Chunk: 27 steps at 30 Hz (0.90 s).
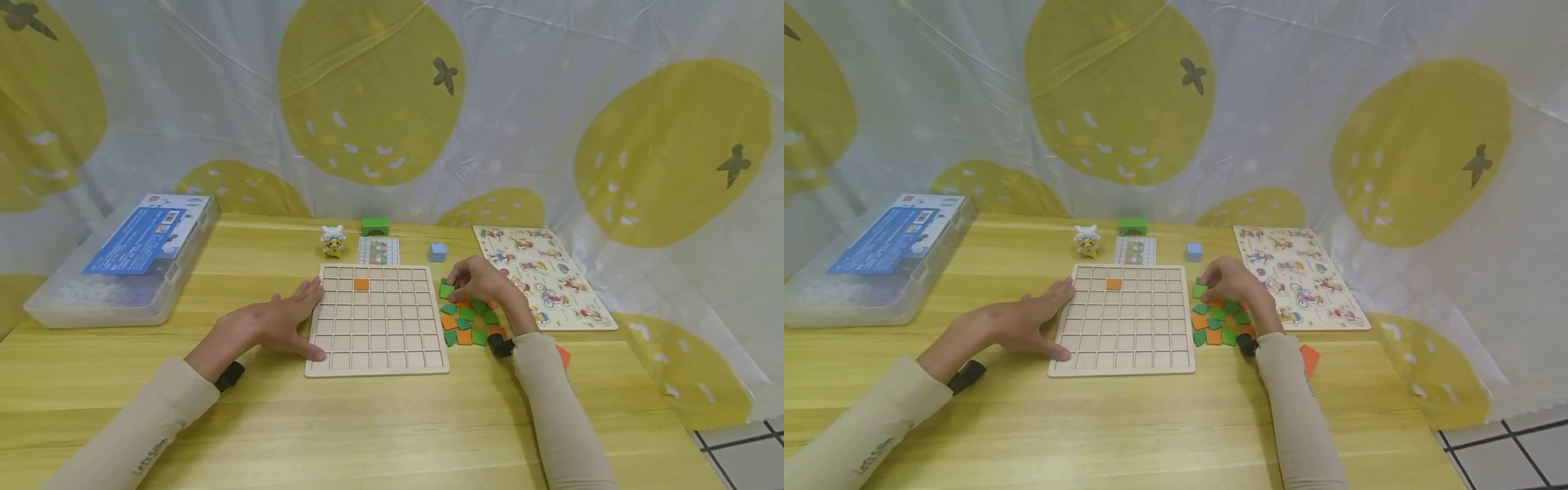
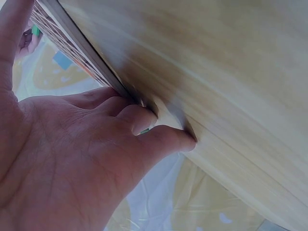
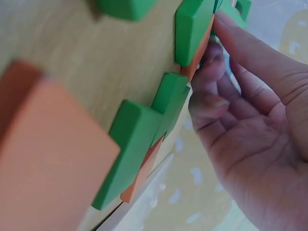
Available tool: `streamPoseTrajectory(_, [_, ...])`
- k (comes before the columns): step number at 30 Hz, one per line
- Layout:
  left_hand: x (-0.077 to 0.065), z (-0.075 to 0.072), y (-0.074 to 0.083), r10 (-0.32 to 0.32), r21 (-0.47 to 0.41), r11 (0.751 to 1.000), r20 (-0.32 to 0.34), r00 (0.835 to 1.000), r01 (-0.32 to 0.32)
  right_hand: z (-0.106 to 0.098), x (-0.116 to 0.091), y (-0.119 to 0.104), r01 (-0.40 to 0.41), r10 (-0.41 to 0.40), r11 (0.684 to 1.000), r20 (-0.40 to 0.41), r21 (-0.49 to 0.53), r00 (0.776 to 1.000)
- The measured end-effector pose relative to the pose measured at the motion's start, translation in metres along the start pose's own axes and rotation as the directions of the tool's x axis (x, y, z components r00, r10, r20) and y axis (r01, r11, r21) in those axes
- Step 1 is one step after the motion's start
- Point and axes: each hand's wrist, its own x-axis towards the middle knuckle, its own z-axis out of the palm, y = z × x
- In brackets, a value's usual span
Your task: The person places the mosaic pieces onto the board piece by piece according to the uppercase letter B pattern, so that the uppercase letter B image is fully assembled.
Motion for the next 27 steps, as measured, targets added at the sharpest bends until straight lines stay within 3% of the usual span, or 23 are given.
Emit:
streamPoseTrajectory(6, [0.0,0.0,-0.001,-0.004,-0.007,1.0,0.003,1.0,0.004,-0.001,0.001,-0.011,0.062,-0.059,0.996,-0.044,0.071,0.997])
streamPoseTrajectory(12, [0.0,0.001,-0.003,-0.016,-0.006,1.0,0.006,1.0,0.016,0.024,0.025,-0.052,0.1,-0.108,0.961,0.016,0.258,0.994])
streamPoseTrajectory(17, [0.002,0.001,-0.004,-0.005,-0.017,1.0,0.008,1.0,0.005,0.047,0.045,-0.079,0.041,-0.054,0.95,0.034,0.308,0.998])
streamPoseTrajectory(23, [0.003,0.002,-0.005,0.02,-0.053,0.998,0.011,1.0,-0.019,0.061,0.059,-0.087,-0.048,0.044,0.957,0.02,0.286,0.999])
streamPoseTrajectory(27, [0.001,0.001,-0.005,0.02,-0.048,0.999,0.007,1.0,-0.019,0.062,0.059,-0.09,-0.055,0.048,0.964,0.032,0.261,0.998])
